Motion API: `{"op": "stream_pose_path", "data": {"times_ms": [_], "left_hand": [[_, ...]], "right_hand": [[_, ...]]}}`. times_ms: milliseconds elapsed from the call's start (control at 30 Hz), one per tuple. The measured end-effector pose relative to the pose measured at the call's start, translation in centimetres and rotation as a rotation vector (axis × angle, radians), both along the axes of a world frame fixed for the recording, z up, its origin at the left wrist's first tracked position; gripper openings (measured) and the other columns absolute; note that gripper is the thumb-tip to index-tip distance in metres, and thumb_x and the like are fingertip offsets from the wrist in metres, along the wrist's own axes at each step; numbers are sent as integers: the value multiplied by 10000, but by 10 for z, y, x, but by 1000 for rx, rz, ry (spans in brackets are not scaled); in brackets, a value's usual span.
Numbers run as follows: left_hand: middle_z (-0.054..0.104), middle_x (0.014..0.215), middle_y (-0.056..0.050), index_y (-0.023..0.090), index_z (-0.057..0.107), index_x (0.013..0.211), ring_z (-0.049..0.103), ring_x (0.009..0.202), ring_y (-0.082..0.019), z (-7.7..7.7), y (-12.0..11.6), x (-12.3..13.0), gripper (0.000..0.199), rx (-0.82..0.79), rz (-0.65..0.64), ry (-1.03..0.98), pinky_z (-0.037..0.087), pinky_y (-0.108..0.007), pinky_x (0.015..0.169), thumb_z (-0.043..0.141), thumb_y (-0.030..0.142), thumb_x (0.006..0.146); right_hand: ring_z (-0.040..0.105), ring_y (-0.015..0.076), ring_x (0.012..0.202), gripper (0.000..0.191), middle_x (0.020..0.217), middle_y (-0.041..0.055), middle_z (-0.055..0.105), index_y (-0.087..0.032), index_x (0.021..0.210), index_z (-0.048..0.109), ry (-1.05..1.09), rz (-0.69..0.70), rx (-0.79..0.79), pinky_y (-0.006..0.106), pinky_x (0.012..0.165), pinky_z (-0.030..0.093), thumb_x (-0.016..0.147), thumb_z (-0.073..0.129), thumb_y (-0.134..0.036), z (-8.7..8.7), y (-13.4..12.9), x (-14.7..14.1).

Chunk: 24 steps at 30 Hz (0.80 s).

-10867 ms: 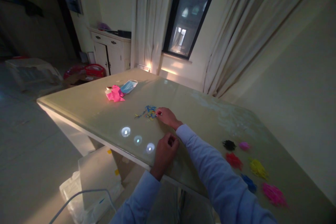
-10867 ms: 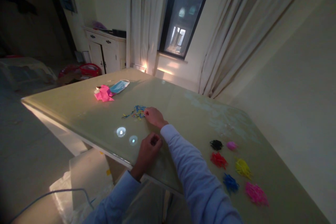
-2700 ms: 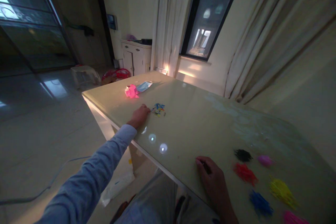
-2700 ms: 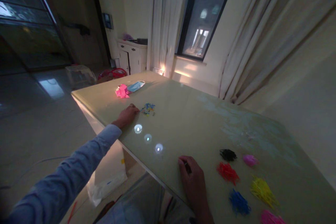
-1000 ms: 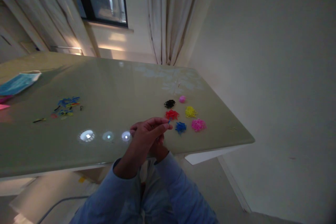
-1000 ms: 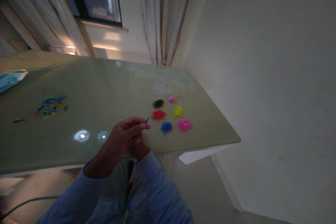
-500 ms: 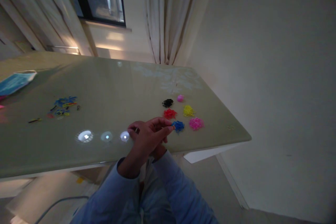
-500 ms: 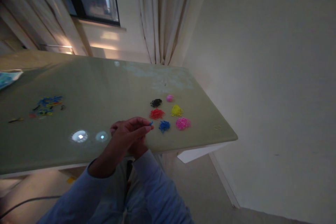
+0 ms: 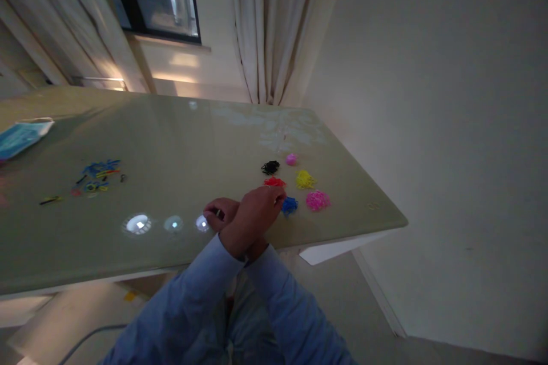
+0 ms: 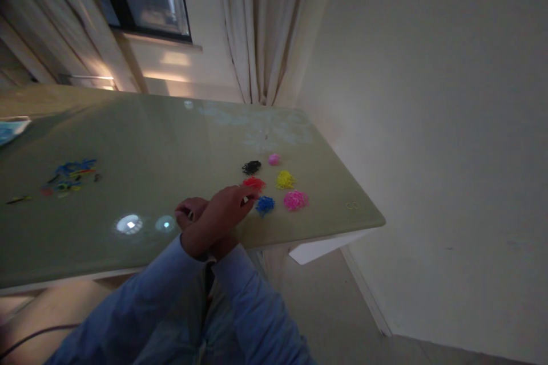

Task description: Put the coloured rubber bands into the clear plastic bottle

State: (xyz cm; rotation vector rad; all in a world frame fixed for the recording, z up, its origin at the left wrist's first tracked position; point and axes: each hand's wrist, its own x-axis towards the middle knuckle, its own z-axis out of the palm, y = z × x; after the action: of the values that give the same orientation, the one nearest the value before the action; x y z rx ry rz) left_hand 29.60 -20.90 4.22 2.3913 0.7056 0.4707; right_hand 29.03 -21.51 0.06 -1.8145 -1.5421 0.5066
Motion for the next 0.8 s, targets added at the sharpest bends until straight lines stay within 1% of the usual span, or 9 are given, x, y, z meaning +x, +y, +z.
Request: {"op": "stream_pose_path", "data": {"times_ms": [33, 100, 167, 267, 400, 500, 633, 800], "left_hand": [[723, 908, -90, 214, 732, 894, 649, 828, -233, -1, 1, 5, 193, 61, -32, 57, 454, -331, 788, 541, 236, 903], [719, 907, -99, 199, 728, 919, 653, 813, -226, 1, 2, 11, 218, 120, -96, 153, 454, -320, 766, 512, 224, 914], [719, 909, -112, 182, 725, 926, 660, 814, -230, 2, 1, 15, 241, 134, -127, 220, 455, -315, 741, 486, 212, 923], [716, 902, -131, 162, 723, 907, 664, 803, -237, 0, 0, 18, 253, 128, -123, 287, 460, -317, 724, 476, 206, 927], [711, 905, -131, 159, 718, 903, 661, 796, -233, -4, 0, 17, 236, 116, -118, 278, 463, -327, 756, 488, 206, 922], [715, 953, -137, 164, 713, 927, 663, 844, -246, 0, -1, 15, 216, 85, -127, 281, 463, -333, 773, 498, 184, 913], [718, 969, -130, 173, 707, 958, 668, 865, -242, 6, -3, 12, 230, 98, -134, 338, 465, -320, 766, 479, 198, 928], [723, 981, -124, 177, 703, 967, 672, 864, -237, 0, -2, 12, 225, 113, -122, 327, 470, -320, 759, 485, 196, 912]], "right_hand": [[644, 68, 705, 98, 855, -79, 735, -209, 907, 729, 5, 18, 13, 118, 667, 462, 856, 653, -174, -2, 0, 1], [629, 55, 683, 101, 865, -70, 729, -190, 919, 724, 11, 43, 36, 104, 653, 451, 866, 642, -165, -5, -1, 1], [622, 55, 675, 97, 857, -69, 721, -189, 913, 719, 9, 43, 46, 104, 648, 446, 864, 640, -160, -6, -1, 1], [619, 64, 679, 92, 857, -70, 716, -199, 906, 712, -1, 34, 57, 115, 653, 446, 867, 634, -167, -8, -1, 0], [629, 75, 727, 91, 873, -72, 714, -212, 904, 705, -19, 57, 75, 120, 679, 448, 856, 637, -176, -11, 0, 1], [639, 82, 756, 81, 861, -70, 707, -212, 890, 703, -31, 80, 82, 119, 684, 447, 845, 646, -176, -14, 1, 2], [642, 82, 755, 88, 860, -66, 700, -197, 889, 696, -42, 79, 88, 121, 679, 442, 837, 645, -148, -15, 1, 2], [633, 85, 768, 84, 862, -79, 695, -220, 879, 682, -53, 88, 90, 130, 686, 448, 842, 636, -160, -15, 1, 2]]}}
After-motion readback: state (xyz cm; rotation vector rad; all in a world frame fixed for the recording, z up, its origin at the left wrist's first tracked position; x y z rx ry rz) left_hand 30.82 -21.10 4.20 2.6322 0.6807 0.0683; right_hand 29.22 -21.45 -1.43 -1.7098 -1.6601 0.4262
